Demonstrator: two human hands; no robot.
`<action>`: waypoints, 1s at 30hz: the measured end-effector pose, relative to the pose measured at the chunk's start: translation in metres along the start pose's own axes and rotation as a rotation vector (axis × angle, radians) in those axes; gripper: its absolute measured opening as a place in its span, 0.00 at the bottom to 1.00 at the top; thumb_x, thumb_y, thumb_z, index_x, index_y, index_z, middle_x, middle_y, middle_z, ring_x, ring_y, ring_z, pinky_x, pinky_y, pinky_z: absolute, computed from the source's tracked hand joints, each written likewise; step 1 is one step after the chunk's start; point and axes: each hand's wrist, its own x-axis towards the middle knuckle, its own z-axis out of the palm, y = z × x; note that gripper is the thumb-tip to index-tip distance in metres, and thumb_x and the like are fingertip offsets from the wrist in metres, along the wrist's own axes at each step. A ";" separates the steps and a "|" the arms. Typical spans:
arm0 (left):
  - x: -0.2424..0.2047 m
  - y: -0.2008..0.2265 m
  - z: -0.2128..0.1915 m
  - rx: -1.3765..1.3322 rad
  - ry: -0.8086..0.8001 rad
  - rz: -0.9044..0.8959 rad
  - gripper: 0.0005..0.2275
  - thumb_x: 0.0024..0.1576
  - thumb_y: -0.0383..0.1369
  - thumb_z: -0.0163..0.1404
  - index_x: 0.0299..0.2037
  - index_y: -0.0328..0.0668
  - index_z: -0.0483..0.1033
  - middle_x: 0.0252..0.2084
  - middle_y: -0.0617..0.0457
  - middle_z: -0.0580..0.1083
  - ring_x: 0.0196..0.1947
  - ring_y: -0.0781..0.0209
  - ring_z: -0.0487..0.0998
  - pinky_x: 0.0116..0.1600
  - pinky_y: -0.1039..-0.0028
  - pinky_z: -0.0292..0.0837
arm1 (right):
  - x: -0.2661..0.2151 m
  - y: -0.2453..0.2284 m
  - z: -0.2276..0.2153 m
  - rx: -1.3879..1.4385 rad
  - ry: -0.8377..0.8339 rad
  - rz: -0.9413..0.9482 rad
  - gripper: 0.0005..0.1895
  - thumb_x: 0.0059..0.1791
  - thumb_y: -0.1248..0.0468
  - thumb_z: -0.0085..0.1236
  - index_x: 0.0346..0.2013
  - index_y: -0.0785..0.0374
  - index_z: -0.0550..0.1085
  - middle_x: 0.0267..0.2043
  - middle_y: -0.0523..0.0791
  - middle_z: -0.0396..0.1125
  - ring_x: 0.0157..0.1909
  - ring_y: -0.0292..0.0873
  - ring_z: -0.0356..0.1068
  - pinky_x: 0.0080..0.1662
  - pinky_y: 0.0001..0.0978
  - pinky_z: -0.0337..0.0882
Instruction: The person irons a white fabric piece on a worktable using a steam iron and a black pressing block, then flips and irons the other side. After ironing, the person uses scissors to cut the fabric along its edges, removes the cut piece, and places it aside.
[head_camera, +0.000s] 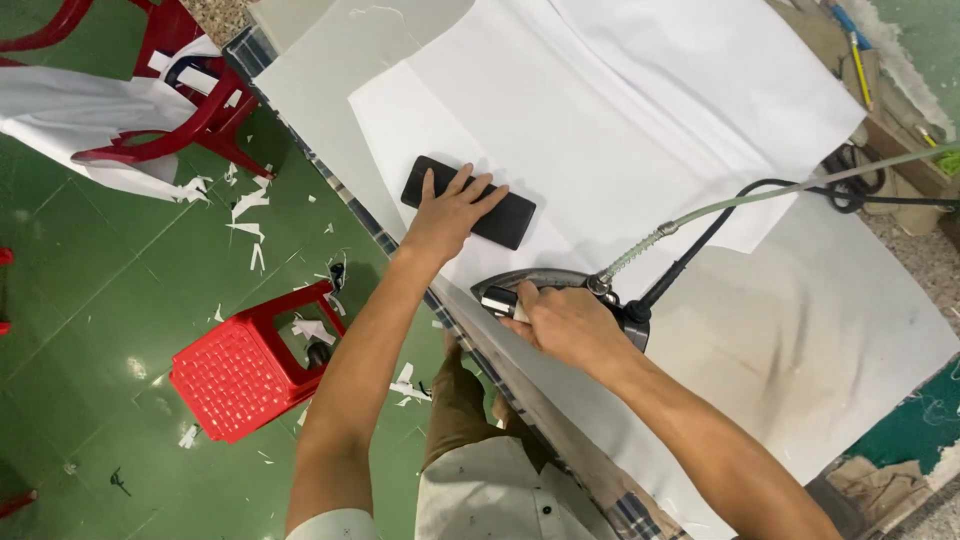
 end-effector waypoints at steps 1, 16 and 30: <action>-0.003 0.009 0.001 -0.006 -0.022 0.019 0.40 0.54 0.18 0.55 0.76 0.66 0.54 0.78 0.53 0.53 0.79 0.49 0.43 0.75 0.35 0.27 | -0.010 0.002 0.006 0.003 0.005 0.008 0.23 0.55 0.48 0.46 0.48 0.67 0.68 0.27 0.57 0.73 0.28 0.58 0.77 0.31 0.45 0.75; -0.064 0.111 0.075 0.034 -0.121 0.243 0.47 0.47 0.08 0.51 0.76 0.62 0.49 0.78 0.54 0.50 0.79 0.49 0.40 0.73 0.33 0.28 | -0.162 0.031 0.088 0.060 0.109 0.170 0.25 0.54 0.40 0.48 0.43 0.61 0.68 0.27 0.49 0.69 0.23 0.52 0.71 0.25 0.43 0.70; -0.094 0.220 0.144 0.168 0.048 0.614 0.49 0.39 0.18 0.63 0.75 0.49 0.52 0.74 0.40 0.54 0.74 0.37 0.49 0.68 0.24 0.41 | -0.263 0.065 0.102 0.599 0.743 0.958 0.35 0.55 0.48 0.46 0.67 0.72 0.65 0.58 0.60 0.69 0.59 0.65 0.68 0.54 0.55 0.68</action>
